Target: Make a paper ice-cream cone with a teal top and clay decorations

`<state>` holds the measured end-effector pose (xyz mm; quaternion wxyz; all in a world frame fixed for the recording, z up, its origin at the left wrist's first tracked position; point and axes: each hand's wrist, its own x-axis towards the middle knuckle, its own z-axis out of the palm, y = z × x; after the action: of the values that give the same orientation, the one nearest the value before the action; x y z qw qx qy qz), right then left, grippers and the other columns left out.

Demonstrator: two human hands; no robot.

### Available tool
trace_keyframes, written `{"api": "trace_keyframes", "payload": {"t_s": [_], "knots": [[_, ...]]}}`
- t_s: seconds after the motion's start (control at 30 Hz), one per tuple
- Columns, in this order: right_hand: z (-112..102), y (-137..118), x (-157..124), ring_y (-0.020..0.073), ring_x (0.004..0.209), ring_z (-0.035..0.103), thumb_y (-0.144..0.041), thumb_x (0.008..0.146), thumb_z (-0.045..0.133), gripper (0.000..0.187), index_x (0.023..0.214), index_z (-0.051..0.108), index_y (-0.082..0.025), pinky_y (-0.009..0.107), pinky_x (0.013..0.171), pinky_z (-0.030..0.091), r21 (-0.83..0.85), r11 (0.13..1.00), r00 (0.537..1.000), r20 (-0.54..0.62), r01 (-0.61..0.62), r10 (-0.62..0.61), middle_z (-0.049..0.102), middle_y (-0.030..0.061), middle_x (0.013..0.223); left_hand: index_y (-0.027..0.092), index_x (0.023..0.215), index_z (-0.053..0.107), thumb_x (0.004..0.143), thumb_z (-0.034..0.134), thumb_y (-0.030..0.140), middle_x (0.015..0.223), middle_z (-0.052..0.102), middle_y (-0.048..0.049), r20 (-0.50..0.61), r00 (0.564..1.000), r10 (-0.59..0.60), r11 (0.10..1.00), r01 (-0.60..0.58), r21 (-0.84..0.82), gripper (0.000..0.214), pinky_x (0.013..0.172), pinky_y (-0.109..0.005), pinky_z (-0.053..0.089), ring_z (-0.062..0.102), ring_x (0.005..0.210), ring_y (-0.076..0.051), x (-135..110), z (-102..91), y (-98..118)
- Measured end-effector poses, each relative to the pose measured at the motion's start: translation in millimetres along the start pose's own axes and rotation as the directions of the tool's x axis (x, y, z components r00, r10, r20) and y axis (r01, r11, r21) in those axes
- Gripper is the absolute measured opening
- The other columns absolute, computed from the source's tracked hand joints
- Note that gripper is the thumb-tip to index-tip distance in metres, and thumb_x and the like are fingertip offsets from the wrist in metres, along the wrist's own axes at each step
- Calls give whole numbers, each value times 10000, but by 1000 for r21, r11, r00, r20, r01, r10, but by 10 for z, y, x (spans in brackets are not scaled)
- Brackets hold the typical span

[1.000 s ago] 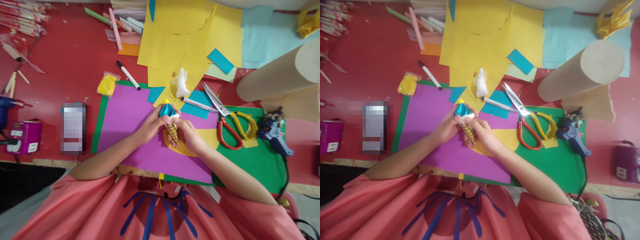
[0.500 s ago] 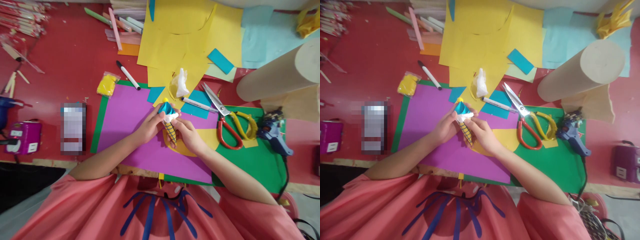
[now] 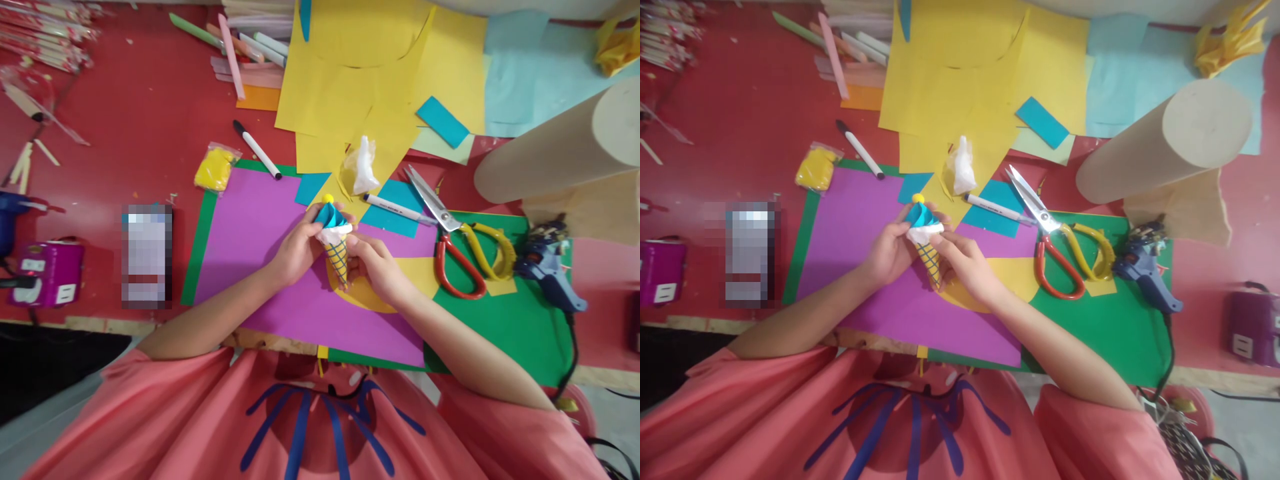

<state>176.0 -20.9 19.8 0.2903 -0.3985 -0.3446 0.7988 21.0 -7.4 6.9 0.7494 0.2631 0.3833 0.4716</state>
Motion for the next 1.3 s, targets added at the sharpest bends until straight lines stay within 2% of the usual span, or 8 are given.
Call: {"api": "trace_keyframes", "payload": {"t_s": [0.1, 0.2, 0.4, 0.53, 0.67, 0.83, 0.97, 1.3], "knots": [[-1, 29, 12, 132, 439, 629, -536, 894, 576, 391, 944, 611, -150, 211, 418, 508, 1, 1000, 1000, -22, 17, -17, 616, -25, 533, 225, 1041, 594, 809, 604, 401, 1031, 706, -14, 54, 998, 19, 1000, -20, 16, 290, 1049, -414, 480, 628, 1191, -254, -3, -21, -17], [4, 36, 15, 114, 428, 605, -554, 873, 609, 398, 861, 610, -156, 201, 411, 495, -14, 1000, 998, -61, 12, -13, 578, -36, 527, 237, 1046, 562, 795, 673, 489, 1005, 694, -12, 102, 994, 35, 994, -45, 104, 373, 967, -382, 506, 644, 1133, -249, -19, -43, -26], [1, 28, 14, 108, 430, 593, -554, 863, 614, 395, 828, 587, -161, 200, 412, 490, -40, 999, 996, -89, -22, 19, 578, -26, 550, 221, 1049, 553, 805, 685, 481, 1025, 688, -24, 100, 995, 26, 983, -44, 178, 380, 890, -335, 516, 650, 1093, -233, -33, -41, -26], [-11, 46, 14, 120, 462, 615, -589, 853, 609, 427, 857, 600, -162, 213, 434, 507, -24, 1000, 998, -69, 6, -7, 578, -24, 581, 224, 1043, 563, 810, 687, 485, 1046, 697, -28, 69, 997, 34, 984, -46, 172, 372, 889, -335, 524, 652, 1100, -236, -38, -45, -39], [17, 26, 10, 111, 457, 601, -573, 847, 637, 424, 860, 614, -150, 201, 424, 474, -21, 999, 997, -67, 25, -26, 584, -16, 578, 230, 1070, 571, 847, 663, 484, 1110, 692, -33, 115, 992, 42, 977, -65, 203, 351, 908, -327, 526, 641, 1131, -229, -53, -68, -52], [37, 3, 13, 100, 492, 584, -543, 828, 676, 404, 865, 611, -146, 236, 470, 530, 48, 998, 998, -47, 46, -44, 630, 9, 690, 239, 1119, 585, 865, 646, 497, 1193, 676, -35, 132, 990, 42, 974, -70, 216, 367, 968, -318, 508, 624, 1181, -221, -49, -107, -79], [19, 26, 12, 104, 472, 579, -544, 857, 640, 391, 839, 598, -155, 226, 454, 501, -15, 999, 997, -59, 51, -52, 599, -9, 618, 245, 1176, 575, 870, 632, 521, 1173, 683, -36, 134, 990, 42, 976, -69, 205, 416, 997, -343, 503, 621, 1196, -233, -34, -132, -102], [17, 25, 9, 86, 493, 527, -538, 849, 650, 381, 847, 606, -159, 213, 459, 454, -79, 994, 994, -74, 70, -76, 542, -28, 623, 241, 1078, 558, 801, 700, 507, 1115, 700, -42, 69, 998, -11, 997, 6, 80, 409, 1035, -398, 501, 577, 1281, -265, -37, -30, -45]]}}
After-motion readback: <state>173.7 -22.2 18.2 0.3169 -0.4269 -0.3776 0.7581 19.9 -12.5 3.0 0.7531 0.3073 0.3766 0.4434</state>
